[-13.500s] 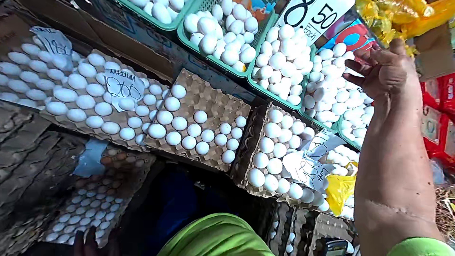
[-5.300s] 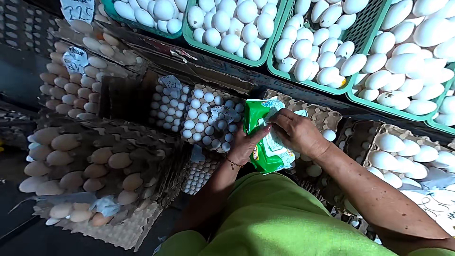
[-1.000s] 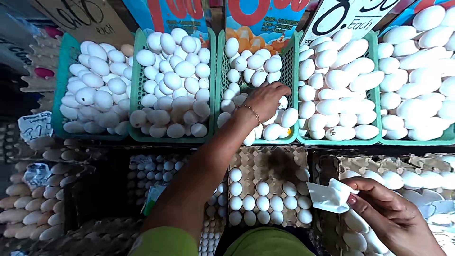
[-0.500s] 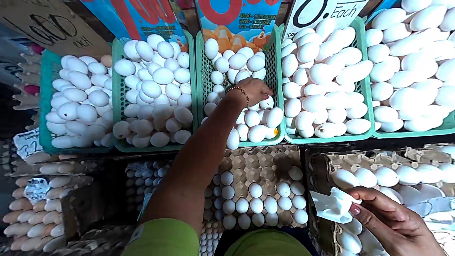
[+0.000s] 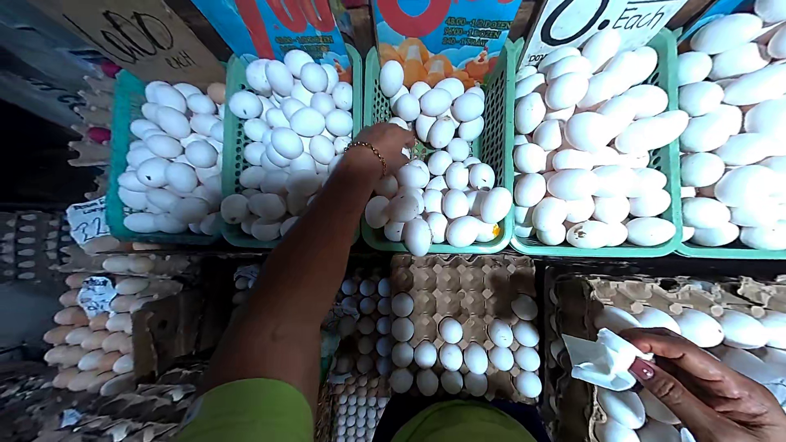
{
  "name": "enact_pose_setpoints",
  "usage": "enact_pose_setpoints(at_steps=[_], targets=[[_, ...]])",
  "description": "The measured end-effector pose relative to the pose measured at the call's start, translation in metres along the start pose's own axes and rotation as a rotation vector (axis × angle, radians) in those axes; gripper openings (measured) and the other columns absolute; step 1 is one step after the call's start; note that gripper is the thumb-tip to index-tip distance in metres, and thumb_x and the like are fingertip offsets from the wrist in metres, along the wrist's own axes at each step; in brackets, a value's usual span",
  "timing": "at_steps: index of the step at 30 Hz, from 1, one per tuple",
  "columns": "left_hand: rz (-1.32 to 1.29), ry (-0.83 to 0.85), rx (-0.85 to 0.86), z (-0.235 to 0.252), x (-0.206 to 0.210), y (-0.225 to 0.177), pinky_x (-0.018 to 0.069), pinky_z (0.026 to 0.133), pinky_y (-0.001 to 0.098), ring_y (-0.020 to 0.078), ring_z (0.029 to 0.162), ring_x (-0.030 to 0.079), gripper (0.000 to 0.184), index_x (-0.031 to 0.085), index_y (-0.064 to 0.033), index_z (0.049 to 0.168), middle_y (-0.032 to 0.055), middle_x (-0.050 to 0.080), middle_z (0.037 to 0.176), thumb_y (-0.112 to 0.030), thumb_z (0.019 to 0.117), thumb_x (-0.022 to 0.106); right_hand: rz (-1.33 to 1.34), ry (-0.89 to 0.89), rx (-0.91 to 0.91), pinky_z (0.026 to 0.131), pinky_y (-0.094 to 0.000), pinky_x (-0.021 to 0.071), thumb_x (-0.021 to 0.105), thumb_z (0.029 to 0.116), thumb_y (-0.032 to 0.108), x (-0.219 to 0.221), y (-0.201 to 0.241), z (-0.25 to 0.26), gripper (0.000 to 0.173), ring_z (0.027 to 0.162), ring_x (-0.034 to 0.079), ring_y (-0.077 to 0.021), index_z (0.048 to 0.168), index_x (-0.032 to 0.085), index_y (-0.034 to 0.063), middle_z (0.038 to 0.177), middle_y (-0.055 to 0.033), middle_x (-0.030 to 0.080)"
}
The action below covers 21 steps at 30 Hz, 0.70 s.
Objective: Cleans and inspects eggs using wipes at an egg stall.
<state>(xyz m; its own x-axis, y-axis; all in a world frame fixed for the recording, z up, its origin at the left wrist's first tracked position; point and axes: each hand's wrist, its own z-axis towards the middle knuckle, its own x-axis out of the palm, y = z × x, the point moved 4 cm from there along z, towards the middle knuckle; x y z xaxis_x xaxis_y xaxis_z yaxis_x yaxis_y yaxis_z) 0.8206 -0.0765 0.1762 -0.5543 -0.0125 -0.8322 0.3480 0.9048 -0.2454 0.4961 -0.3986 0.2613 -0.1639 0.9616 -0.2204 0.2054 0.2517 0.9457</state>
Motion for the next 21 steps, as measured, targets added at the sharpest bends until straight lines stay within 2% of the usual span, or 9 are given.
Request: enact_pose_setpoints(at_steps=[4, 6, 8, 10, 11, 12, 15, 17, 21], targets=[[0.045, -0.006, -0.035, -0.002, 0.002, -0.002, 0.0434, 0.107, 0.0602, 0.0399, 0.129, 0.058, 0.032, 0.066, -0.0074, 0.133, 0.0204, 0.063, 0.134, -0.014, 0.1029, 0.059, -0.023, 0.023, 0.002, 0.088, -0.0182, 0.0565, 0.058, 0.0996, 0.002, -0.002, 0.002, 0.003, 0.024, 0.101, 0.064, 0.0015, 0.113, 0.071, 0.0161, 0.113, 0.0113, 0.067], [0.041, -0.037, -0.070, 0.001, 0.001, -0.005, 0.0448, 0.107, 0.0595, 0.0421, 0.130, 0.056, 0.032, 0.065, -0.0053, 0.134, 0.0239, 0.059, 0.137, -0.012, 0.1025, 0.059, -0.025, 0.032, 0.028, 0.085, -0.0178, 0.0573, 0.058, 0.0995, 0.000, -0.001, 0.004, 0.003, 0.024, 0.095, 0.065, 0.0038, 0.114, 0.070, 0.0143, 0.108, 0.0137, 0.069], [0.047, -0.046, -0.136, 0.004, 0.000, -0.007, 0.0472, 0.104, 0.0597, 0.0437, 0.129, 0.056, 0.035, 0.064, -0.0043, 0.134, 0.0250, 0.055, 0.140, -0.011, 0.0999, 0.063, -0.008, 0.022, 0.056, 0.078, -0.0159, 0.0572, 0.058, 0.1000, 0.000, 0.002, 0.006, 0.004, 0.026, 0.087, 0.066, 0.0062, 0.116, 0.067, 0.0180, 0.103, 0.0184, 0.071], [0.066, -0.023, -0.248, 0.003, -0.004, -0.011, 0.0491, 0.098, 0.0633, 0.0461, 0.123, 0.059, 0.030, 0.066, 0.0009, 0.125, 0.0273, 0.062, 0.130, -0.015, 0.0999, 0.064, 0.019, -0.020, 0.060, 0.066, -0.0126, 0.0547, 0.060, 0.1006, 0.004, 0.004, 0.008, 0.006, 0.025, 0.075, 0.064, 0.0075, 0.115, 0.063, 0.0238, 0.095, 0.0207, 0.070], [0.073, -0.018, -0.308, 0.000, -0.008, -0.015, 0.0496, 0.095, 0.0644, 0.0466, 0.120, 0.061, 0.031, 0.067, 0.0045, 0.119, 0.0284, 0.064, 0.125, -0.021, 0.1014, 0.063, 0.025, -0.045, 0.053, 0.062, -0.0114, 0.0533, 0.060, 0.1008, 0.005, 0.004, 0.009, 0.008, 0.024, 0.072, 0.063, 0.0081, 0.113, 0.062, 0.0257, 0.092, 0.0214, 0.069], [0.071, -0.033, -0.349, -0.002, -0.011, -0.016, 0.0491, 0.095, 0.0642, 0.0463, 0.119, 0.061, 0.037, 0.066, 0.0060, 0.119, 0.0286, 0.065, 0.123, -0.027, 0.1029, 0.061, 0.028, -0.074, 0.041, 0.060, -0.0109, 0.0529, 0.060, 0.1007, 0.005, 0.003, 0.009, 0.010, 0.024, 0.070, 0.063, 0.0081, 0.111, 0.061, 0.0264, 0.090, 0.0213, 0.069], [-0.008, -0.195, -0.316, 0.002, -0.017, -0.014, 0.0484, 0.098, 0.0629, 0.0450, 0.122, 0.061, 0.044, 0.060, 0.0014, 0.132, 0.0267, 0.061, 0.131, -0.032, 0.1035, 0.060, 0.034, -0.135, 0.009, 0.063, -0.0135, 0.0562, 0.061, 0.0997, 0.004, -0.001, 0.010, 0.016, 0.024, 0.072, 0.065, 0.0049, 0.109, 0.064, 0.0261, 0.093, 0.0191, 0.071], [-0.074, -0.264, -0.232, 0.006, -0.019, -0.015, 0.0483, 0.099, 0.0626, 0.0440, 0.122, 0.060, 0.042, 0.061, -0.0016, 0.133, 0.0247, 0.060, 0.133, -0.030, 0.1020, 0.063, 0.036, -0.127, 0.009, 0.067, -0.0165, 0.0592, 0.061, 0.1001, 0.004, -0.001, 0.011, 0.020, 0.025, 0.076, 0.068, 0.0024, 0.111, 0.065, 0.0258, 0.097, 0.0179, 0.072], [-0.237, -0.200, -0.192, 0.015, -0.014, -0.031, 0.0460, 0.100, 0.0650, 0.0439, 0.122, 0.060, 0.054, 0.063, -0.0021, 0.132, 0.0255, 0.065, 0.127, -0.044, 0.0981, 0.066, 0.051, -0.086, 0.009, 0.070, -0.0166, 0.0589, 0.061, 0.0998, 0.004, 0.006, 0.012, 0.022, 0.026, 0.078, 0.068, 0.0023, 0.112, 0.066, 0.0257, 0.098, 0.0176, 0.072]])
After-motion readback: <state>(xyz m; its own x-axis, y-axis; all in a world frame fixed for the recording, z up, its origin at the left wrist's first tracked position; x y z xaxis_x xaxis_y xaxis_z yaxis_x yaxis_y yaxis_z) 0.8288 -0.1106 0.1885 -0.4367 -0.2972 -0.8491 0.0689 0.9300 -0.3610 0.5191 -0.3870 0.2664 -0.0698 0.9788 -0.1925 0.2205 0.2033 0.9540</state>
